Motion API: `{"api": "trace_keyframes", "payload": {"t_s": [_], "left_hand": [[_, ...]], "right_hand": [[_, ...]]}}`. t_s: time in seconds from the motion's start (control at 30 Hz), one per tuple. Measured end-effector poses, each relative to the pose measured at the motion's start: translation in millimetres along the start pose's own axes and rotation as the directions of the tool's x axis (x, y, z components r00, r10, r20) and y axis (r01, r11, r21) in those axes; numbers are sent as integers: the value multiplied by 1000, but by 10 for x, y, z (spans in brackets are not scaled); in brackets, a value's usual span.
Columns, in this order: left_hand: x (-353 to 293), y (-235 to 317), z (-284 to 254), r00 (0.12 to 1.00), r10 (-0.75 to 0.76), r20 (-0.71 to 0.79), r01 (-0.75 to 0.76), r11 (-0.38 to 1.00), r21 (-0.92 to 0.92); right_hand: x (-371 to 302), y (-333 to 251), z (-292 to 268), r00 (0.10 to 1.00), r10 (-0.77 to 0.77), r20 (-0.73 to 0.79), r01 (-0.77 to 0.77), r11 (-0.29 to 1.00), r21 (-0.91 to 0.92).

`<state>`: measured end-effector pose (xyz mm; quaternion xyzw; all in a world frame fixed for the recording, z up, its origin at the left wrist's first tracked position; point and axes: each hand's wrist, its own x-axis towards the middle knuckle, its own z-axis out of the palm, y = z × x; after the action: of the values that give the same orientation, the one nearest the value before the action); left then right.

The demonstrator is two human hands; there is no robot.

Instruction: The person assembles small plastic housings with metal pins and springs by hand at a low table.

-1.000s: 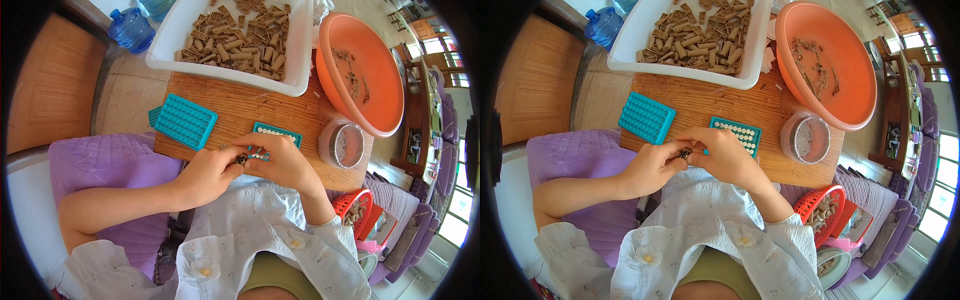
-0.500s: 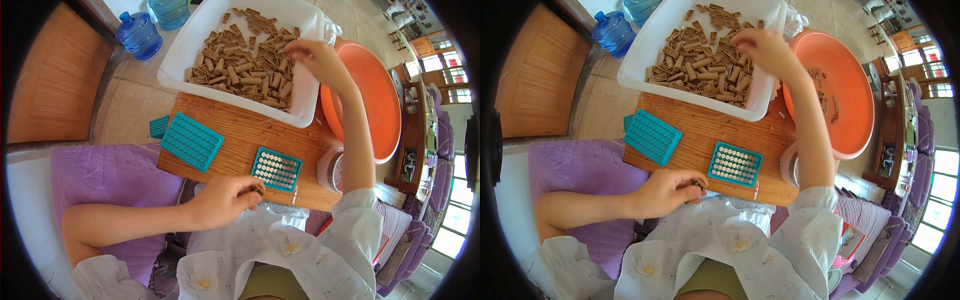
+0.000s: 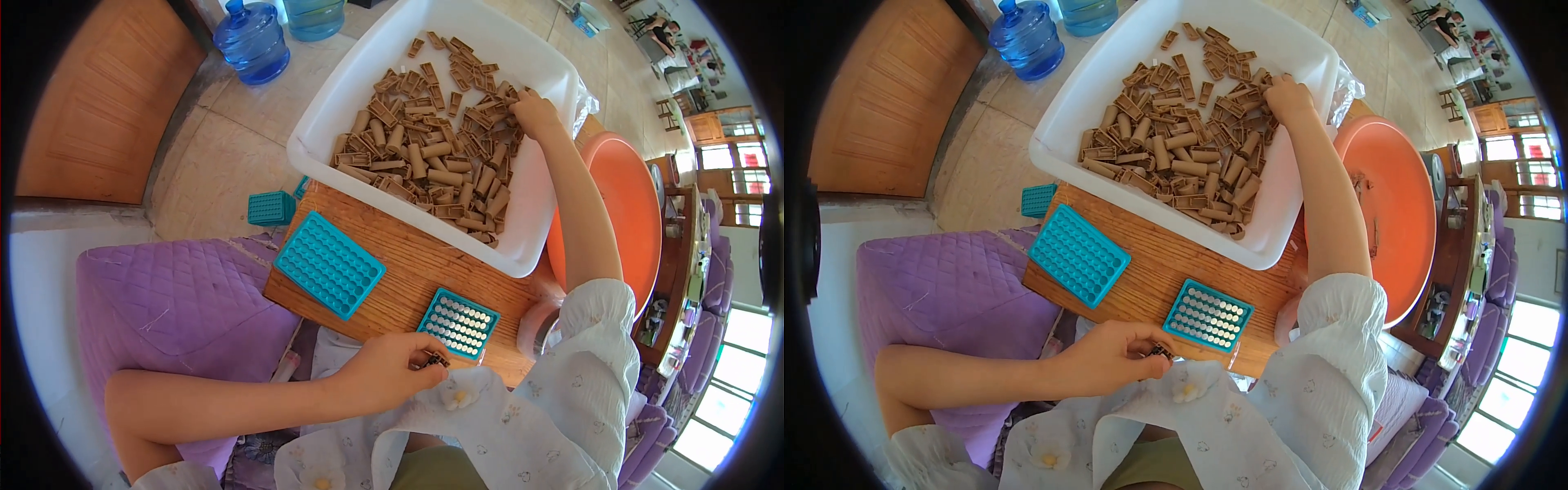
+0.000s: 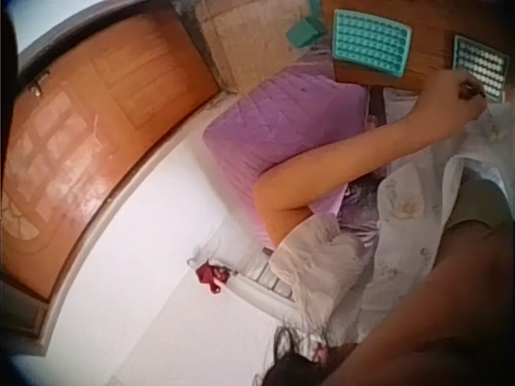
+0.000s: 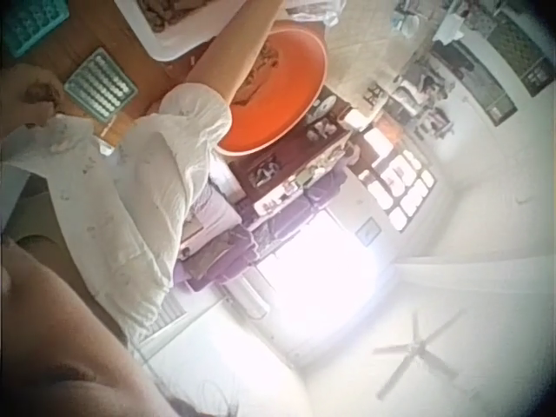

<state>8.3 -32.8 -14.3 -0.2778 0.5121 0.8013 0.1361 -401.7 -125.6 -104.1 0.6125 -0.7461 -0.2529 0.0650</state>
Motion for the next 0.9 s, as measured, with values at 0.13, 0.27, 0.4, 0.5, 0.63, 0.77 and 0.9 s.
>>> {"api": "trace_keyframes", "payload": {"t_s": [0.13, 0.27, 0.4, 0.5, 0.63, 0.77, 0.9], "left_hand": [[11, 46, -36, 988, -147, 49, 150, 986, -73], [36, 7, -14, 997, -72, 11, 72, 997, -35], [68, 15, 16, 1000, 4, 8, -4, 1000, 18], [54, 100, 41, 995, 100, 17, -101, 984, 144], [9, 134, 27, 983, 175, 48, -180, 973, 145], [48, 79, -4, 962, 264, 77, -263, 965, -12], [-14, 205, 21, 978, 181, 107, -184, 983, 11]], "right_hand": [[36, 9, -29, 998, -41, 36, 44, 997, -60], [-31, 25, -249, 992, 22, 121, -48, 975, 215], [-297, 109, -523, 989, 100, -108, -1, 737, 676], [-631, 117, -813, 944, 268, -191, 14, 548, 837], [-1247, 109, -1141, 858, 485, -169, 291, -190, 938], [-2139, -289, -1493, 867, 455, -204, 489, -701, 519], [-2948, -1080, -1518, 833, 549, -76, 534, -760, 369]]}}
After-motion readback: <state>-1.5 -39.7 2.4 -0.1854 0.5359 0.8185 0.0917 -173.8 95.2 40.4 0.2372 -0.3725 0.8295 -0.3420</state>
